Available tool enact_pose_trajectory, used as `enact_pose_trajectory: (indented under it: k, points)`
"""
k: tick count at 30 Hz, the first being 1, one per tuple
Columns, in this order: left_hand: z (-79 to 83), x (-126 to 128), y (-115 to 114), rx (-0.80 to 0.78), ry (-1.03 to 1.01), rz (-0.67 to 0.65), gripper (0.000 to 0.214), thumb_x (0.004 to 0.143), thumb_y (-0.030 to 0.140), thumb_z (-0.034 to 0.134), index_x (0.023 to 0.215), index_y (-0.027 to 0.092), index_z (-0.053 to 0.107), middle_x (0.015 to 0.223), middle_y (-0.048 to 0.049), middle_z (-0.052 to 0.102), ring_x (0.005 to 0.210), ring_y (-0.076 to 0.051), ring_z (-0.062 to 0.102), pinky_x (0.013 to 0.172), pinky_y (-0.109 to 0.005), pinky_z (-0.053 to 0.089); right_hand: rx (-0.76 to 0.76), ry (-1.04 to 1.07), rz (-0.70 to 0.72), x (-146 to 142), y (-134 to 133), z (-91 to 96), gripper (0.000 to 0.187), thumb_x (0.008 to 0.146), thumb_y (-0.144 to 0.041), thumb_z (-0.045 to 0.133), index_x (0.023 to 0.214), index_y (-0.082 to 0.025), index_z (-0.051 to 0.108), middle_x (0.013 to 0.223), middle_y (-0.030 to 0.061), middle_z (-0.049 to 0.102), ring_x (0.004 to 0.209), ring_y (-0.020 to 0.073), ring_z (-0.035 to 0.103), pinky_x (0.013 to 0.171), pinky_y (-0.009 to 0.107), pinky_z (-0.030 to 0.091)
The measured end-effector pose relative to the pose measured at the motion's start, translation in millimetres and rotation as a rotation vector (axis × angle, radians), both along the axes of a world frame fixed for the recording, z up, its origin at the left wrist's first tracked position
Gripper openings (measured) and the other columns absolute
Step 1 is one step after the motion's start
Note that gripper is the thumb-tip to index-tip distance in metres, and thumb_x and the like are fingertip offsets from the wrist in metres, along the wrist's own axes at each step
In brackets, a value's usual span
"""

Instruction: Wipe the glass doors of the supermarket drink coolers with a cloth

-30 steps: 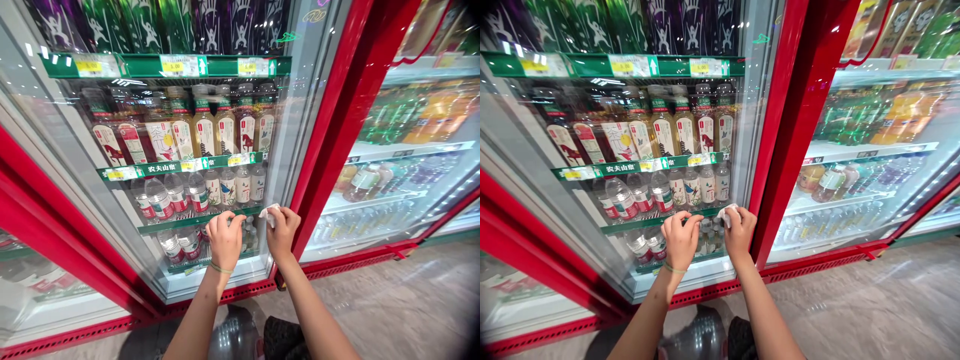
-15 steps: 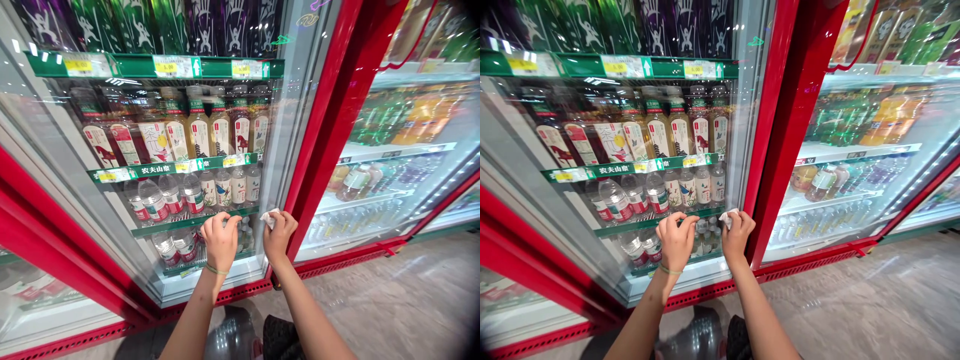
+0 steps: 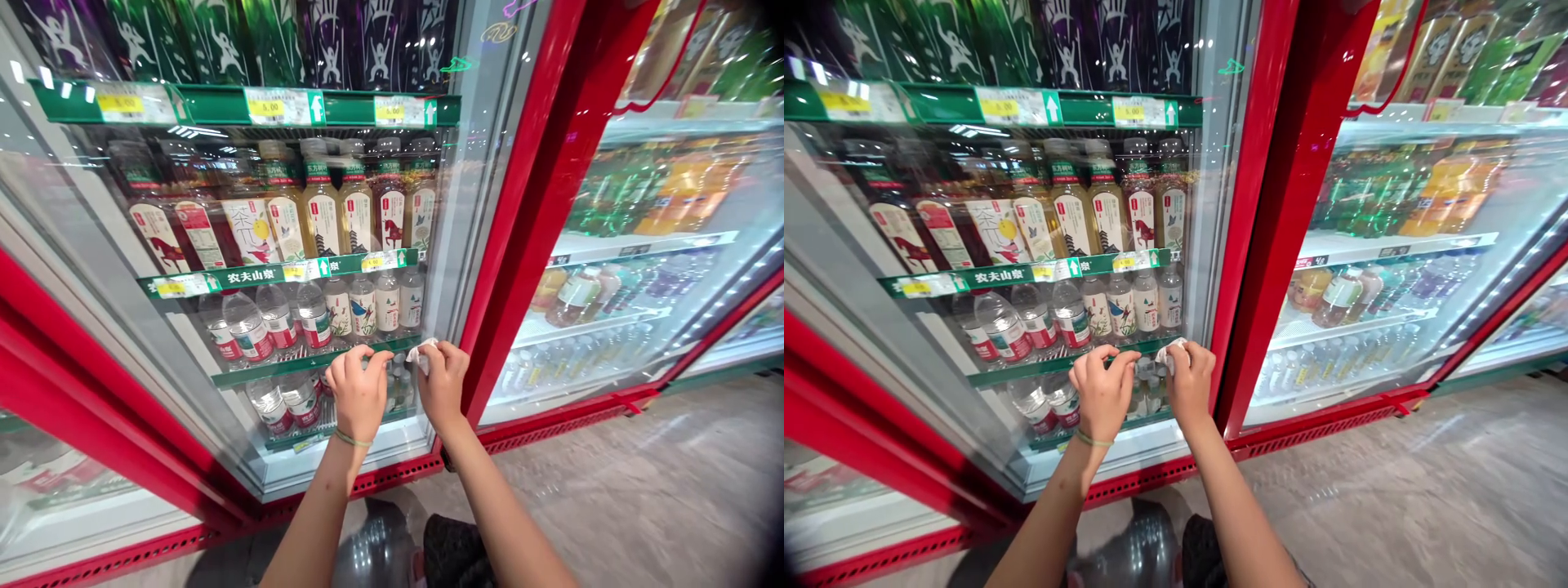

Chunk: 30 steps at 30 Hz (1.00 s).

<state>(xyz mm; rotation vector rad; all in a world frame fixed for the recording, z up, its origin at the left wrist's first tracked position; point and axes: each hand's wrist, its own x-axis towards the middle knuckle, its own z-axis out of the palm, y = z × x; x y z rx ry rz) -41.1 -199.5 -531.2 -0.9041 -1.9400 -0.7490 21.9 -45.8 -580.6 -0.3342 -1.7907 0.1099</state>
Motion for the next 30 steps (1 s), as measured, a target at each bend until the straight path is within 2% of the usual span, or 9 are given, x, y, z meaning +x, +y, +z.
enact_pose_trajectory:
  k: [6, 10, 12, 15, 17, 22, 24, 28, 30]
  points:
    - [-0.1, 0, 0, -0.009, 0.005, -0.003, 0.024, 0.091, 0.015, 0.072, 0.104, 0.033, 0.08, 0.107, -0.0056, 0.063, 0.101, -0.024, 0.052, 0.087, -0.038, 0.036, -0.204, 0.143, -0.102, -3, -2, -2.4, 0.033, 0.088, -0.012, 0.056, 0.119, -0.024, 0.059, 0.116, 0.0108, 0.048, 0.108, 0.0281, 0.048, 0.091, 0.047, 0.046]
    - [-0.2, 0, -1, -0.009, -0.003, -0.005, 0.023, 0.09, 0.016, 0.073, 0.104, 0.033, 0.079, 0.108, -0.0055, 0.064, 0.102, -0.024, 0.052, 0.088, -0.038, 0.036, -0.041, 0.01, 0.01, -5, -12, -2.0, 0.035, 0.089, -0.011, 0.055, 0.12, -0.027, 0.059, 0.115, 0.0081, 0.05, 0.106, 0.0257, 0.049, 0.09, 0.042, 0.047]
    - [0.0, -1, -2, -0.015, -0.001, -0.008, 0.023, 0.091, 0.016, 0.073, 0.104, 0.033, 0.079, 0.108, -0.0055, 0.064, 0.102, -0.024, 0.053, 0.088, -0.038, 0.037, -0.033, 0.012, 0.036, -5, -11, 1.9, 0.034, 0.091, -0.013, 0.056, 0.121, -0.028, 0.059, 0.116, 0.0071, 0.05, 0.107, 0.025, 0.05, 0.091, 0.041, 0.047]
    - [0.3, -1, -3, -0.025, 0.013, -0.009, 0.024, 0.091, 0.015, 0.072, 0.104, 0.033, 0.079, 0.109, -0.0059, 0.064, 0.101, -0.023, 0.053, 0.087, -0.037, 0.037, -0.244, 0.17, -0.026, -6, -6, 3.7, 0.028, 0.092, -0.018, 0.056, 0.119, -0.025, 0.06, 0.117, 0.0093, 0.048, 0.111, 0.0268, 0.049, 0.094, 0.045, 0.046]
    - [0.5, -2, -3, -0.029, 0.018, -0.01, 0.023, 0.091, 0.016, 0.071, 0.104, 0.033, 0.079, 0.109, -0.0061, 0.064, 0.1, -0.023, 0.053, 0.087, -0.037, 0.037, -0.327, 0.226, -0.057, -7, -5, 0.9, 0.025, 0.091, -0.018, 0.056, 0.115, -0.023, 0.06, 0.115, 0.01, 0.046, 0.111, 0.0278, 0.048, 0.095, 0.047, 0.045]
    - [0.2, -2, -5, -0.04, 0.014, -0.013, 0.022, 0.092, 0.018, 0.071, 0.105, 0.033, 0.079, 0.109, -0.0062, 0.064, 0.101, -0.023, 0.053, 0.088, -0.037, 0.038, -0.149, 0.048, 0.025, -8, -8, 0.1, 0.033, 0.087, -0.012, 0.057, 0.116, -0.026, 0.06, 0.114, 0.0081, 0.05, 0.106, 0.0262, 0.049, 0.091, 0.044, 0.045]
    - [-0.4, -3, -5, -0.043, 0.021, -0.013, 0.022, 0.093, 0.018, 0.07, 0.106, 0.033, 0.079, 0.11, -0.0065, 0.064, 0.101, -0.023, 0.054, 0.088, -0.037, 0.038, -0.109, 0.039, 0.026, -7, -6, 2.0, 0.034, 0.087, -0.012, 0.057, 0.117, -0.028, 0.061, 0.115, 0.0075, 0.05, 0.107, 0.0261, 0.049, 0.092, 0.044, 0.044]
    - [-1.4, -4, -7, -0.055, 0.038, -0.028, 0.024, 0.093, 0.016, 0.069, 0.107, 0.033, 0.079, 0.11, -0.0061, 0.065, 0.102, -0.023, 0.054, 0.087, -0.037, 0.038, -0.264, 0.191, -0.1, -8, -5, -8.8, 0.029, 0.087, -0.014, 0.056, 0.115, -0.023, 0.06, 0.115, 0.01, 0.047, 0.109, 0.0282, 0.046, 0.093, 0.046, 0.042]
    - [-1.4, -4, -8, -0.057, 0.044, -0.03, 0.024, 0.093, 0.016, 0.07, 0.107, 0.034, 0.079, 0.11, -0.0056, 0.066, 0.102, -0.023, 0.054, 0.088, -0.037, 0.038, -0.267, 0.152, -0.088, -8, -9, -19.8, 0.029, 0.087, -0.013, 0.056, 0.114, -0.023, 0.058, 0.115, 0.01, 0.047, 0.109, 0.0279, 0.046, 0.092, 0.045, 0.043]
